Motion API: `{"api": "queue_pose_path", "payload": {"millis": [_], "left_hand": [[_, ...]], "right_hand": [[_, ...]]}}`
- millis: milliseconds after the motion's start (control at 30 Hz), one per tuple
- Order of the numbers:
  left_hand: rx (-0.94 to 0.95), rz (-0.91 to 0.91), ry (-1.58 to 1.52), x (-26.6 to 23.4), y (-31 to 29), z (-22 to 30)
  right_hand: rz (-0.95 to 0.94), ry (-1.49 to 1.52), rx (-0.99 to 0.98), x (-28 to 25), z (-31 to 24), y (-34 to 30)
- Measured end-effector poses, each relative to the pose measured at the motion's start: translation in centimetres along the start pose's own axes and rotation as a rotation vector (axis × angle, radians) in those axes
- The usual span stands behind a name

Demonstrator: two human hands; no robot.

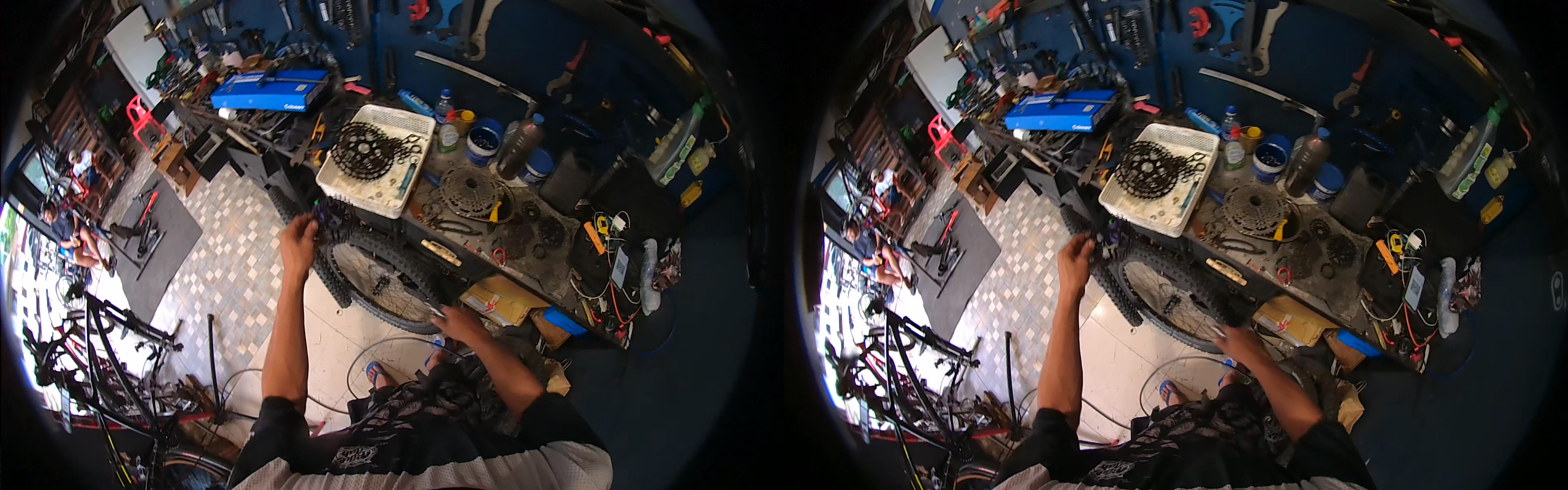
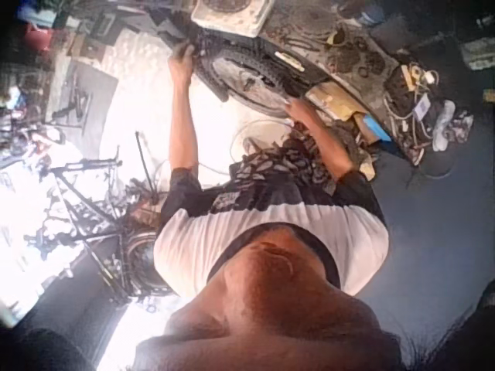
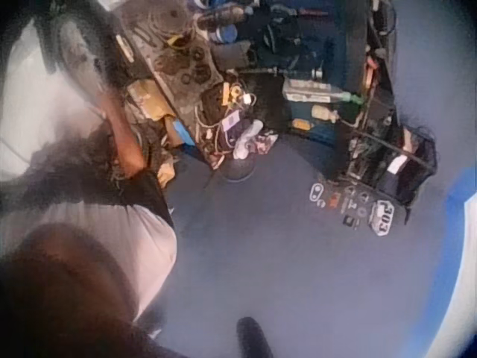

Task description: The person assembles a bicycle cassette by hand, placing individual sprockets and spacers onto a bicycle wheel hub. The person handles each component one at a time, stacking them in sequence on the hub, and then wipes the assembled cassette with a cloth.

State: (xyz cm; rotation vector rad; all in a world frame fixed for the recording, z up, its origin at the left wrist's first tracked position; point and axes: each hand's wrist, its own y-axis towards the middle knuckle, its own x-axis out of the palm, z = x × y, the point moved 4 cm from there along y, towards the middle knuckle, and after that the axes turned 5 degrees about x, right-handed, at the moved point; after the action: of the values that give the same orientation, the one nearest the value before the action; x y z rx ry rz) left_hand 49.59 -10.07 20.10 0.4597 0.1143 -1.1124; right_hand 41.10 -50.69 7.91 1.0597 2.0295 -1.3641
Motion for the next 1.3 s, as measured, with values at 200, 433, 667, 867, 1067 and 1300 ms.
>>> {"api": "queue_pose_path", "payload": {"millis": [200, 433, 667, 867, 1067, 1300], "left_hand": [[0.168, -0.131, 0.388, 11.2, 14.1, -0.1], [0.255, -0.392, 1.055, 17.1, 18.5, -1.1], [0.482, -0.594, 0.551, 35.4, 10.6, 13.8], [0.525, -1.041, 0.372, 53.3, -2.1, 19.0], [0.49, -1.146, 0.686, 61.8, -5.4, 17.2], [0.644, -1.113, 0.668, 64.2, -6.5, 15.6]], "right_hand": [[0.181, 0.183, 0.264, -0.9, 16.1, -5.1], [0.342, 0.373, 0.347, -1.2, 21.9, -10.6], [0.254, 0.39, 0.323, -4.0, 22.2, -10.3], [0.353, 0.386, 0.209, -6.2, 22.1, -9.2], [0.448, 0.557, 0.216, -6.9, 23.4, -10.7], [0.39, 0.564, 0.35, -5.5, 24.4, -13.0]]}}
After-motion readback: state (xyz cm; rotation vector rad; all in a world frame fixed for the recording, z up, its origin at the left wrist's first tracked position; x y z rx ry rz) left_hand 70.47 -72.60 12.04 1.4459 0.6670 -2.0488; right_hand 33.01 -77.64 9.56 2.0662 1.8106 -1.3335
